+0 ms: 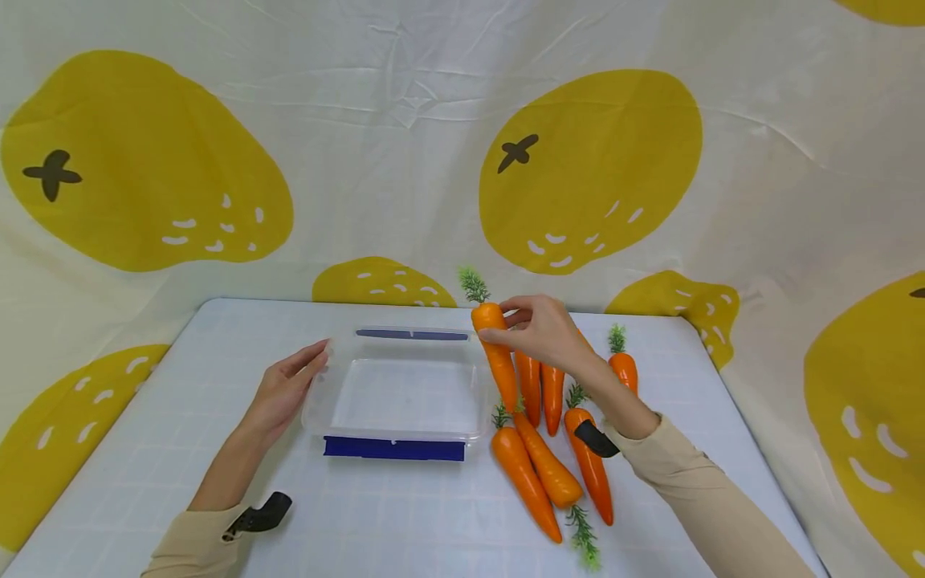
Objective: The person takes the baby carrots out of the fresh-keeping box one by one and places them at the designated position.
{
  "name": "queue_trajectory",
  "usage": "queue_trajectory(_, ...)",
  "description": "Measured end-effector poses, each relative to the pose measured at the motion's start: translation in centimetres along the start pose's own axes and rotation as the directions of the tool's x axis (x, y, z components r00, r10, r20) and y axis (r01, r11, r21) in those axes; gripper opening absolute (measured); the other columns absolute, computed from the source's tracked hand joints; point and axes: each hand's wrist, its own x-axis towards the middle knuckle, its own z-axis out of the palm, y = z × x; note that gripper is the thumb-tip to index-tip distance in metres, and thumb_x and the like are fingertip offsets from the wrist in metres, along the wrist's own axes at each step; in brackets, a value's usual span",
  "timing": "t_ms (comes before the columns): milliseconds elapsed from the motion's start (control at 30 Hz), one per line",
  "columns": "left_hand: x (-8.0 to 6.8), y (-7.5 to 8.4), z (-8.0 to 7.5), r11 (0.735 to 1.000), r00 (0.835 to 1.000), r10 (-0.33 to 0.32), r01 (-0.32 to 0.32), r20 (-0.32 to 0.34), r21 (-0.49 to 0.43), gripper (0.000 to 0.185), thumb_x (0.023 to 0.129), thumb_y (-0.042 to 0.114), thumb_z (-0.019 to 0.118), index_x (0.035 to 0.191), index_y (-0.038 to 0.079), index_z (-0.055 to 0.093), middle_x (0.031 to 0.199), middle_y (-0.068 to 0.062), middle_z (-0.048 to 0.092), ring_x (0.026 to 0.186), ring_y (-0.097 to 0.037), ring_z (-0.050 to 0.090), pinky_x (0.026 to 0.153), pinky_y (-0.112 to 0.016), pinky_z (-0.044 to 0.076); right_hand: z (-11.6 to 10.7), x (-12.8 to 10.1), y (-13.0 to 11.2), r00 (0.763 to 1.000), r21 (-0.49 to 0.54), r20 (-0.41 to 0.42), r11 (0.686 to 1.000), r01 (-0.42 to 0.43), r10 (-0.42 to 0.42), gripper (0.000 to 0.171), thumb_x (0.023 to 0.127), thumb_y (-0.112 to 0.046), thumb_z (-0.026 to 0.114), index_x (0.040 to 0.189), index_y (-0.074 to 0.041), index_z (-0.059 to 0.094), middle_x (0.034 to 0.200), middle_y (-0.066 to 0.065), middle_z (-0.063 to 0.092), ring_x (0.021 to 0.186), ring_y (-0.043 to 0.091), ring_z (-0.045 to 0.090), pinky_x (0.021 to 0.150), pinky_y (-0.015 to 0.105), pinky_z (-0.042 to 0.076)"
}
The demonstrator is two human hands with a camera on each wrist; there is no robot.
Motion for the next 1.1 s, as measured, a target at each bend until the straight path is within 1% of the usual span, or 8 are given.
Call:
queue_trajectory(67, -0.1, 0.2, 0.0, 1.000, 1.000, -0.007, 0.007, -0.002, -0.005, 0.053, 0.093, 0.036, 0.060, 0.140, 0.016, 0.049, 0.146, 0.003, 0.041, 0.123, -0.011, 0.042, 0.095, -0.015, 0.038, -0.2, -0.4, 0.6, 1.000, 0.002, -0.008, 1.000, -0.020, 0.020, 0.065, 0.076, -0.055, 0.073, 0.124, -0.014, 0.061, 0.107, 0.006, 0.068, 0.102, 0.024, 0.062, 0.085, 0.042, 0.051)
queue_trajectory(167, -0.1, 0.2, -0.1, 1.000, 1.000, -0.007, 0.007, -0.004, 0.001, 0.055, 0.093, 0.037, 0.060, 0.141, 0.014, 0.047, 0.146, 0.003, 0.040, 0.125, -0.012, 0.041, 0.099, -0.018, 0.037, -0.6, -1.0, 1.4, 0.999, 0.026, -0.011, 0.999, -0.043, 0.044, 0.067, 0.076, -0.055, 0.072, 0.126, -0.013, 0.059, 0.110, 0.008, 0.067, 0.104, 0.026, 0.061, 0.086, 0.044, 0.051)
queue_trajectory(267, 0.4, -0.7, -0.3, 1.000, 1.000, 0.007, -0.007, -0.008, 0.008, 0.060, 0.089, 0.044, 0.062, 0.141, 0.016, 0.048, 0.146, 0.005, 0.041, 0.127, -0.011, 0.040, 0.102, -0.022, 0.036, -1.0, -1.8, 2.3, 0.998, 0.043, -0.016, 0.997, -0.064, 0.065, 0.069, 0.076, -0.055, 0.072, 0.127, -0.011, 0.058, 0.111, 0.009, 0.067, 0.105, 0.027, 0.061, 0.085, 0.044, 0.051)
queue_trajectory(367, 0.4, -0.8, -0.3, 1.000, 1.000, 0.007, -0.007, -0.006, 0.014, 0.061, 0.089, 0.045, 0.062, 0.141, 0.016, 0.047, 0.146, 0.005, 0.040, 0.129, -0.011, 0.039, 0.105, -0.025, 0.034, -1.4, -2.7, 3.3, 0.994, 0.044, -0.018, 0.994, -0.103, 0.104, 0.071, 0.076, -0.057, 0.071, 0.128, -0.011, 0.057, 0.112, 0.009, 0.066, 0.105, 0.028, 0.061, 0.084, 0.043, 0.052)
queue_trajectory(567, 0.4, -0.7, -0.3, 1.000, 1.000, -0.001, 0.001, -0.002, 0.014, 0.061, 0.089, 0.045, 0.062, 0.141, 0.017, 0.047, 0.147, 0.004, 0.040, 0.128, -0.012, 0.041, 0.104, -0.025, 0.035, -2.0, -4.6, 5.5, 0.990, 0.070, -0.022, 0.988, -0.140, 0.142, 0.073, 0.079, -0.054, 0.070, 0.133, -0.008, 0.053, 0.118, 0.014, 0.063, 0.108, 0.030, 0.060, 0.084, 0.043, 0.052)
queue_trajectory(700, 0.4, -0.7, -0.3, 1.000, 1.000, -0.011, 0.011, 0.001, 0.021, 0.061, 0.089, 0.046, 0.062, 0.141, 0.018, 0.048, 0.146, 0.005, 0.040, 0.127, -0.011, 0.041, 0.102, -0.023, 0.037, -2.4, -5.7, 7.0, 0.987, 0.051, -0.032, 0.986, -0.158, 0.160, 0.074, 0.080, -0.055, 0.069, 0.133, -0.007, 0.052, 0.120, 0.016, 0.062, 0.109, 0.033, 0.060, 0.084, 0.045, 0.052)
queue_trajectory(933, 0.6, -0.7, -0.3, 0.998, 1.000, -0.020, 0.021, -0.006, 0.054, 0.061, 0.087, 0.048, 0.063, 0.140, 0.019, 0.049, 0.145, 0.006, 0.042, 0.128, -0.012, 0.041, 0.105, -0.031, 0.036, -3.0, -7.8, 9.4, 0.978, 0.020, -0.036, 0.979, -0.204, 0.205, 0.075, 0.081, -0.054, 0.067, 0.135, -0.004, 0.050, 0.121, 0.021, 0.060, 0.109, 0.037, 0.058, 0.082, 0.045, 0.053)
queue_trajectory(1100, 0.6, -0.6, -0.4, 0.998, 1.000, -0.025, 0.025, -0.010, 0.059, 0.059, 0.088, 0.046, 0.063, 0.139, 0.020, 0.050, 0.145, 0.005, 0.042, 0.126, -0.012, 0.043, 0.102, -0.026, 0.038, -3.1, -9.1, 10.6, 0.978, 0.012, -0.036, 0.979, -0.204, 0.205, 0.073, 0.083, -0.051, 0.068, 0.134, -0.002, 0.051, 0.119, 0.021, 0.061, 0.108, 0.037, 0.059, 0.082, 0.046, 0.052)
